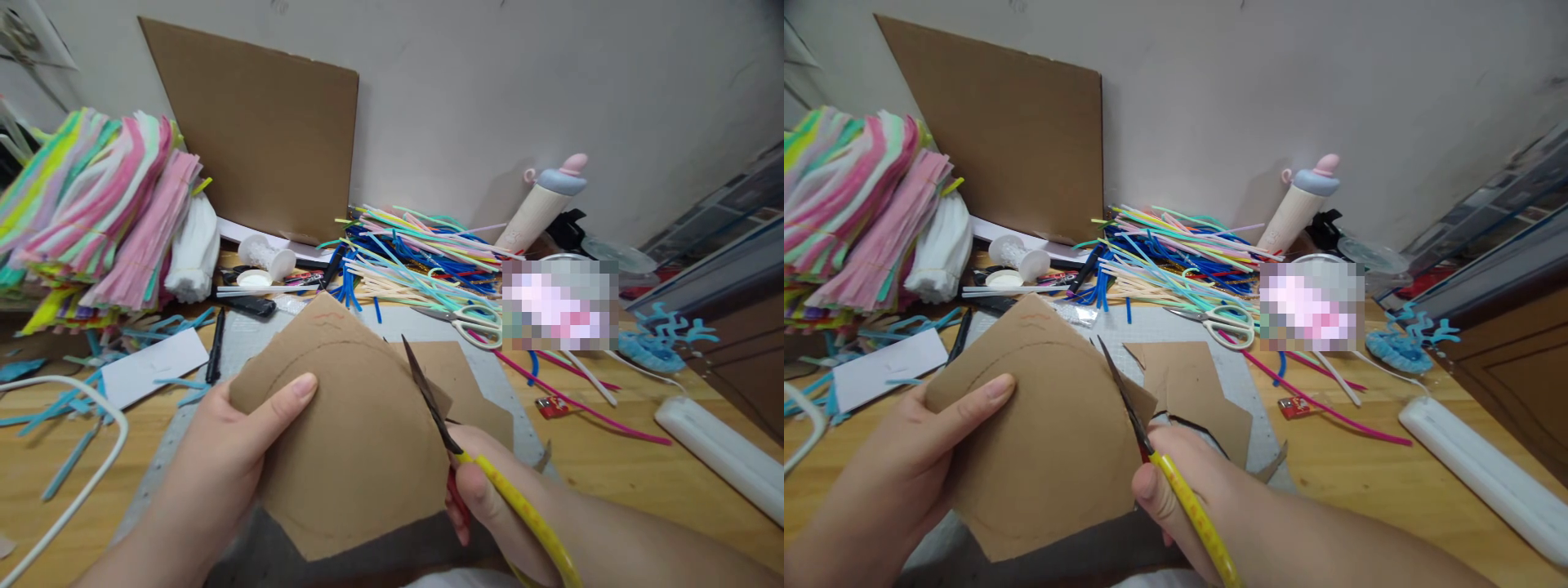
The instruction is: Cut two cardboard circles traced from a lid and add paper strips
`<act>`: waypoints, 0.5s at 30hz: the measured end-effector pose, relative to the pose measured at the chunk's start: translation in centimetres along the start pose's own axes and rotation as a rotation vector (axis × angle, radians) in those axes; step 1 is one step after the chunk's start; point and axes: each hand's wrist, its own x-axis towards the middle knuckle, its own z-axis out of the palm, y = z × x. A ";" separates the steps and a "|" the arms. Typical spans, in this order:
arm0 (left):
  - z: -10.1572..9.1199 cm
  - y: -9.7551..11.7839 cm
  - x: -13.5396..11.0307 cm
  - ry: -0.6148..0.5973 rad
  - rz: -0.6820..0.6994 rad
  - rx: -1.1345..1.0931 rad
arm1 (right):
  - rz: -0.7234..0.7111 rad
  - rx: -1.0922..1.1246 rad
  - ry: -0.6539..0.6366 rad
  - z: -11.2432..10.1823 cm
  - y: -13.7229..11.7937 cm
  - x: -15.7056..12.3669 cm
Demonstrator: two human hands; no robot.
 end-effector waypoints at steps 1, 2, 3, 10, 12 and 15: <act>0.0 0.1 0.0 0.001 -0.006 0.004 | -0.002 0.015 0.021 0.0 -0.1 0.0; 0.0 0.1 0.0 0.004 -0.013 0.009 | -0.010 0.033 0.036 0.0 -0.2 0.0; -0.1 0.2 0.0 0.005 -0.020 0.015 | -0.018 0.051 0.035 0.0 -0.4 0.0; -0.6 1.4 0.2 -0.005 -0.023 0.079 | -0.040 0.094 -0.088 -0.8 -0.3 0.0; -0.7 1.6 0.3 -0.011 -0.034 0.098 | -0.043 0.096 -0.110 -0.9 -0.1 -0.1; -0.9 1.7 0.4 -0.029 -0.035 0.094 | -0.029 0.119 -0.097 -1.0 -0.2 -0.1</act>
